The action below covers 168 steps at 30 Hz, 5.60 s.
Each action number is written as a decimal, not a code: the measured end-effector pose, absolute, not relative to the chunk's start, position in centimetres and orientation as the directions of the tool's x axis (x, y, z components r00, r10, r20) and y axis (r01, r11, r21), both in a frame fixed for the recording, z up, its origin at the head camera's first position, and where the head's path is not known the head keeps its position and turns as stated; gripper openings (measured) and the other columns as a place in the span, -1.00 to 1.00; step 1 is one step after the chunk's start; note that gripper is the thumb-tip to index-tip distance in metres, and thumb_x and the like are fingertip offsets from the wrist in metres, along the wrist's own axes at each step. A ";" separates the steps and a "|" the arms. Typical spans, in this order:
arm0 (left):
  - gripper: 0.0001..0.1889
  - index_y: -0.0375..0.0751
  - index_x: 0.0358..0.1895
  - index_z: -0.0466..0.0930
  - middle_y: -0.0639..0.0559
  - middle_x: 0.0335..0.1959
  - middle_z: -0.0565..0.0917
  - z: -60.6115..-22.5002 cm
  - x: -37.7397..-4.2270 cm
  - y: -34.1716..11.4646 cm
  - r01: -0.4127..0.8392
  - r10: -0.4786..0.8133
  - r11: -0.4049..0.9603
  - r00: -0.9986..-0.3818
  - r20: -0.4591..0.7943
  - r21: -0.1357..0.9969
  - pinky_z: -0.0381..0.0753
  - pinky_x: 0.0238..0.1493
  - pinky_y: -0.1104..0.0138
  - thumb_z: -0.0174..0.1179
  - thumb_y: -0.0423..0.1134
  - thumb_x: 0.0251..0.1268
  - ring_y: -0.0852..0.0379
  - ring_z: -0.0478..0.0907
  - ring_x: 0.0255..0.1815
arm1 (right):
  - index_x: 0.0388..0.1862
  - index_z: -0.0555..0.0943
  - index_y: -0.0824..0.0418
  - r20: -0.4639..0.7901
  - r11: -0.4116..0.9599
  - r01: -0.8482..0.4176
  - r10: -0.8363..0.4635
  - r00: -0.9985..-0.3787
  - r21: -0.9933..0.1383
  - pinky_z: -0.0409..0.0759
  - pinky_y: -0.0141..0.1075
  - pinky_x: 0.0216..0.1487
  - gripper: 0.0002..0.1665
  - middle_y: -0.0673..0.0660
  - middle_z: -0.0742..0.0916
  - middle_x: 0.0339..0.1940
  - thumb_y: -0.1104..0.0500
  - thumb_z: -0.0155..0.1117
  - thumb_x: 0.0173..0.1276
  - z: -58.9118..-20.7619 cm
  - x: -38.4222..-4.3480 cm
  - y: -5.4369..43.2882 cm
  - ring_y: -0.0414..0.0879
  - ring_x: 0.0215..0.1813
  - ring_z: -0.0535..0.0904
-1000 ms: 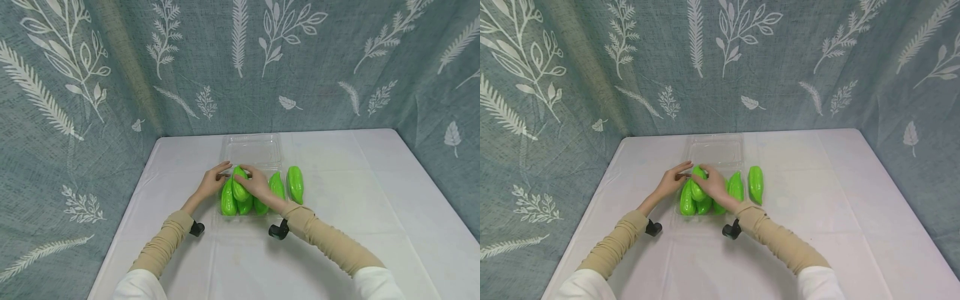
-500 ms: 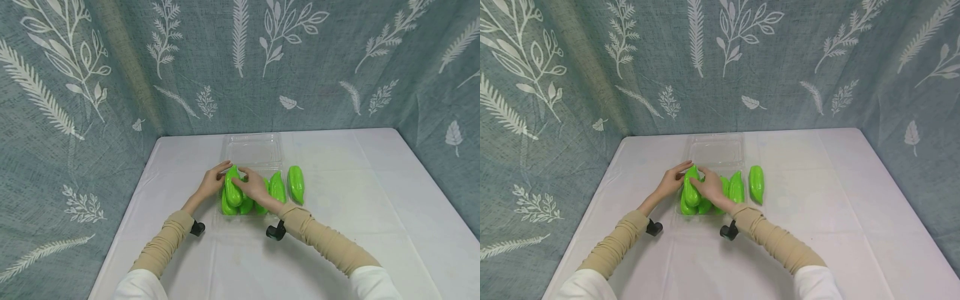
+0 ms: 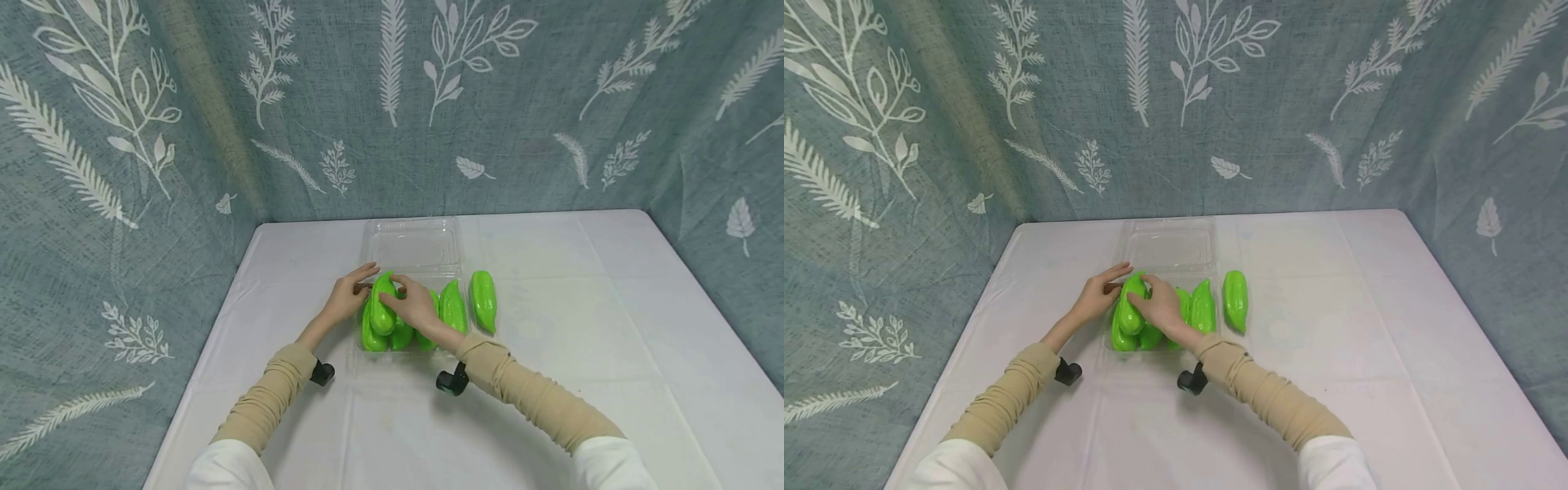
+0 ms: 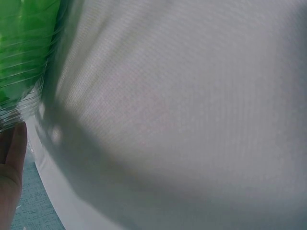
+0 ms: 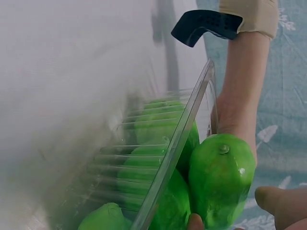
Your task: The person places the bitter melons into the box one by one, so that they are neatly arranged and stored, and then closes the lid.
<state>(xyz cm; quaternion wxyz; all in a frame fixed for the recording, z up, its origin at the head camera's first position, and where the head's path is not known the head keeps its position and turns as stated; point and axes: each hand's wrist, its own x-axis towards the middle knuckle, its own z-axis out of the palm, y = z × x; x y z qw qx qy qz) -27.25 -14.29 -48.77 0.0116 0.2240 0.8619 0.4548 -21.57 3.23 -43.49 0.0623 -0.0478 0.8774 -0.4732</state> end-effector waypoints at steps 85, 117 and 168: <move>-0.49 -0.37 0.30 0.37 -0.28 0.42 0.26 -48.9 -27.4 -14.5 0.368 0.383 0.514 -0.907 0.177 0.775 0.57 0.16 0.14 -0.08 -0.61 0.26 -0.21 0.51 0.19 | 0.48 0.18 0.19 -0.065 0.543 0.052 -0.003 -0.998 -0.838 0.49 0.09 0.23 -0.30 0.41 0.39 0.36 -0.01 0.03 0.45 -41.0 -23.2 16.3 0.31 0.31 0.39; -0.50 -0.38 0.29 0.37 -0.30 0.41 0.27 -49.1 -27.4 -14.5 0.366 0.383 0.501 -0.906 0.178 0.784 0.57 0.17 0.12 -0.09 -0.62 0.25 -0.21 0.47 0.23 | 0.48 0.11 0.27 -0.258 0.663 0.156 -0.058 -0.964 -0.732 0.35 0.18 0.32 -0.27 0.47 0.28 0.41 0.09 0.06 0.43 -45.5 -23.6 18.4 0.36 0.40 0.23; -0.51 -0.38 0.28 0.38 -0.30 0.40 0.28 -48.7 -27.5 -14.3 0.363 0.376 0.513 -0.910 0.177 0.778 0.58 0.14 0.12 -0.05 -0.62 0.25 -0.22 0.53 0.16 | 0.48 0.11 0.27 -0.186 0.712 0.113 -0.026 -0.982 -0.693 0.51 0.12 0.18 -0.20 0.45 0.39 0.33 0.11 0.16 0.35 -47.4 -23.3 18.3 0.31 0.23 0.43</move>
